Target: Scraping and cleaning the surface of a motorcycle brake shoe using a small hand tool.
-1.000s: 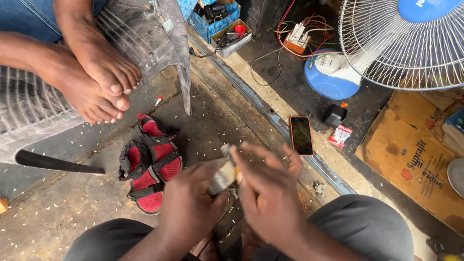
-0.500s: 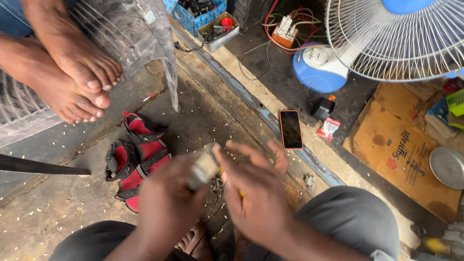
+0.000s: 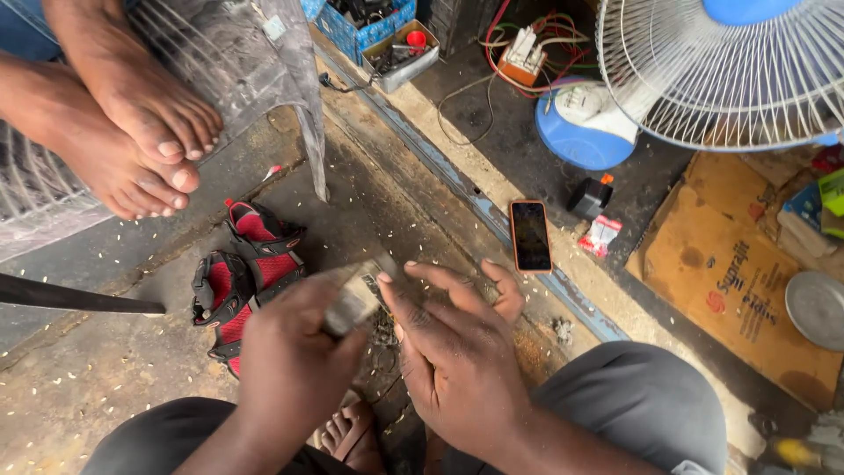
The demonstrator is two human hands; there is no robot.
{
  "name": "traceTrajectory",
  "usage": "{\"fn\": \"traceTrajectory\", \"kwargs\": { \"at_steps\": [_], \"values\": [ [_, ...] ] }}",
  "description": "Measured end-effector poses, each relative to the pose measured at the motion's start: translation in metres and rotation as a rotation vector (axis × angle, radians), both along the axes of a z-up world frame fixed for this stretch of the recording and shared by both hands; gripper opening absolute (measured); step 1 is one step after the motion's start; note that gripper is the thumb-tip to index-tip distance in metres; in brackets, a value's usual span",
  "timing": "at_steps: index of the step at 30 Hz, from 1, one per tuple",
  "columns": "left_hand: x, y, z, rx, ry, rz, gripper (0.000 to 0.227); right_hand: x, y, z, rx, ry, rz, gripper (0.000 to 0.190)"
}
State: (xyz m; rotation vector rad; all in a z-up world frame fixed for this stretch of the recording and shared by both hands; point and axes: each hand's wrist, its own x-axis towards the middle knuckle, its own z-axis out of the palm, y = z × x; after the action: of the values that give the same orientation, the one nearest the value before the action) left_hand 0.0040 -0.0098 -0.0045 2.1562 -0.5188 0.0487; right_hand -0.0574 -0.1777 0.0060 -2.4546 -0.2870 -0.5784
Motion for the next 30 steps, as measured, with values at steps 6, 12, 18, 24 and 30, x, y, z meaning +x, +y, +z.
{"fn": "traceTrajectory", "kwargs": {
  "at_steps": [6, 12, 18, 24, 30],
  "values": [
    [-0.002, 0.006, -0.029, 0.003, -0.083, -0.095, 0.034, -0.002, -0.001, -0.005, 0.000, -0.001, -0.001, 0.049],
    [-0.006, -0.006, -0.012, 0.025, -0.053, -0.046, 0.041, 0.000, -0.007, -0.008, 0.004, 0.020, -0.039, 0.047],
    [-0.004, 0.003, -0.008, -0.018, -0.060, -0.050, 0.036, 0.002, -0.003, -0.007, -0.028, -0.022, -0.042, 0.048],
    [-0.004, 0.002, 0.004, -0.008, -0.004, -0.051, 0.039, 0.001, 0.000, -0.007, -0.065, -0.040, -0.033, 0.050],
    [-0.005, 0.005, -0.004, -0.017, -0.041, -0.071, 0.037, 0.001, 0.001, -0.011, -0.048, -0.020, -0.054, 0.046]
  ]
}}
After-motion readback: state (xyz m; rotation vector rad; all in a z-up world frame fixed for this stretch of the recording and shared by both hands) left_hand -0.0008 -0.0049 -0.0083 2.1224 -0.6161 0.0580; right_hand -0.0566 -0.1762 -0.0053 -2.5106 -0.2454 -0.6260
